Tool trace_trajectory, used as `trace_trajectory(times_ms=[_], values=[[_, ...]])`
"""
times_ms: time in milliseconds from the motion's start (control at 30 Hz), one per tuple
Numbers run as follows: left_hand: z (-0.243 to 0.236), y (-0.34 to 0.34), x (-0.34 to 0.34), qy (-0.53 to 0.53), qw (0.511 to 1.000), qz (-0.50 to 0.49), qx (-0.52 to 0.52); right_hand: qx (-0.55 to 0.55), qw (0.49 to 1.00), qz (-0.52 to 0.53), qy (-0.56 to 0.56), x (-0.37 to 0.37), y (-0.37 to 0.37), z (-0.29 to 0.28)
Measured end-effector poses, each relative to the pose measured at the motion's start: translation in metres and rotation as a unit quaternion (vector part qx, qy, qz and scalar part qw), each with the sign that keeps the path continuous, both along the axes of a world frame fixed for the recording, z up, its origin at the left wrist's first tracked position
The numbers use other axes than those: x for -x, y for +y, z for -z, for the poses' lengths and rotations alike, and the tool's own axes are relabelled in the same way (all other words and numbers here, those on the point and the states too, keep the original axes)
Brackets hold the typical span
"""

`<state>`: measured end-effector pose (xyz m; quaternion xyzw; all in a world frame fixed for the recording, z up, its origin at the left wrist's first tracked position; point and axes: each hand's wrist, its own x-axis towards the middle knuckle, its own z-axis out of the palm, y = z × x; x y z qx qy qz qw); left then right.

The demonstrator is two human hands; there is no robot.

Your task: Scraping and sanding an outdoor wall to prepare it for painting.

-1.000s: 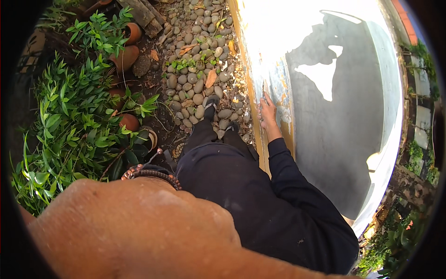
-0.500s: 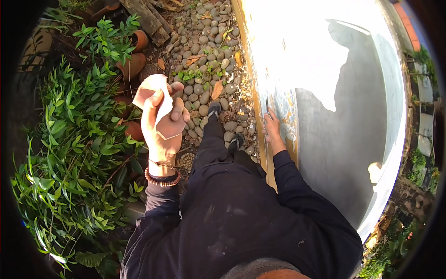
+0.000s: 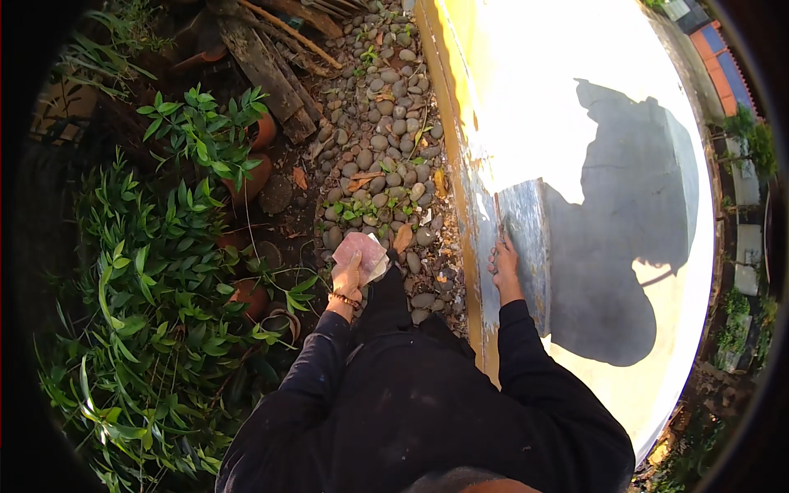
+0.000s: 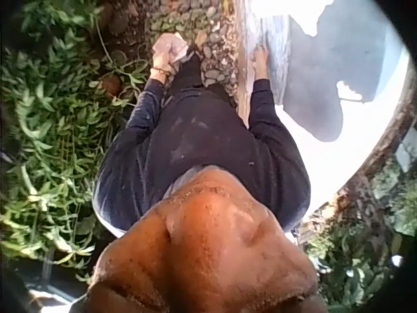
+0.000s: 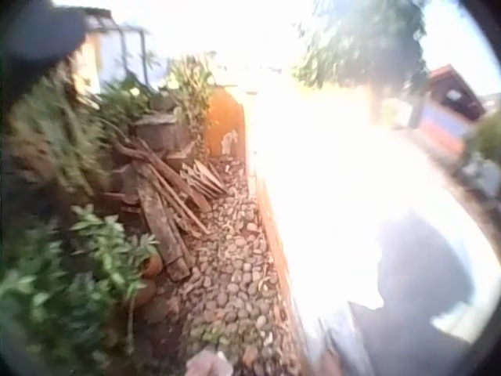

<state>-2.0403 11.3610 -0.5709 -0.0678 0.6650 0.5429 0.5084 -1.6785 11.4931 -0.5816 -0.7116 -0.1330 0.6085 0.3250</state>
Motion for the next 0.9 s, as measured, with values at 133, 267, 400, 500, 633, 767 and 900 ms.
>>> trace_trajectory(times_ms=[133,267,400,500,633,767,900], values=[[-0.017,0.027,0.049,0.005,0.997,-0.043,-0.062,0.009,0.997,0.046,-0.062,0.003,0.046,0.011],[-0.040,0.054,0.100,-0.004,0.996,-0.063,-0.062,0.032,0.995,0.092,-0.039,0.007,0.066,0.016],[-0.054,0.081,0.141,0.016,0.991,-0.094,-0.097,0.029,0.990,0.135,-0.011,0.016,0.070,0.016],[-0.060,0.108,0.165,0.005,0.992,-0.110,-0.064,0.031,0.992,0.124,-0.005,0.026,0.068,0.016],[-0.061,0.178,0.185,0.009,0.994,-0.086,-0.067,0.044,0.992,0.116,-0.020,0.045,0.075,0.019],[-0.061,0.298,0.193,0.008,0.996,-0.040,-0.079,0.127,0.987,0.082,-0.058,0.070,0.112,0.027],[-0.073,0.422,0.199,-0.025,0.997,-0.009,-0.073,0.153,0.986,-0.004,-0.061,0.101,0.175,0.025]])
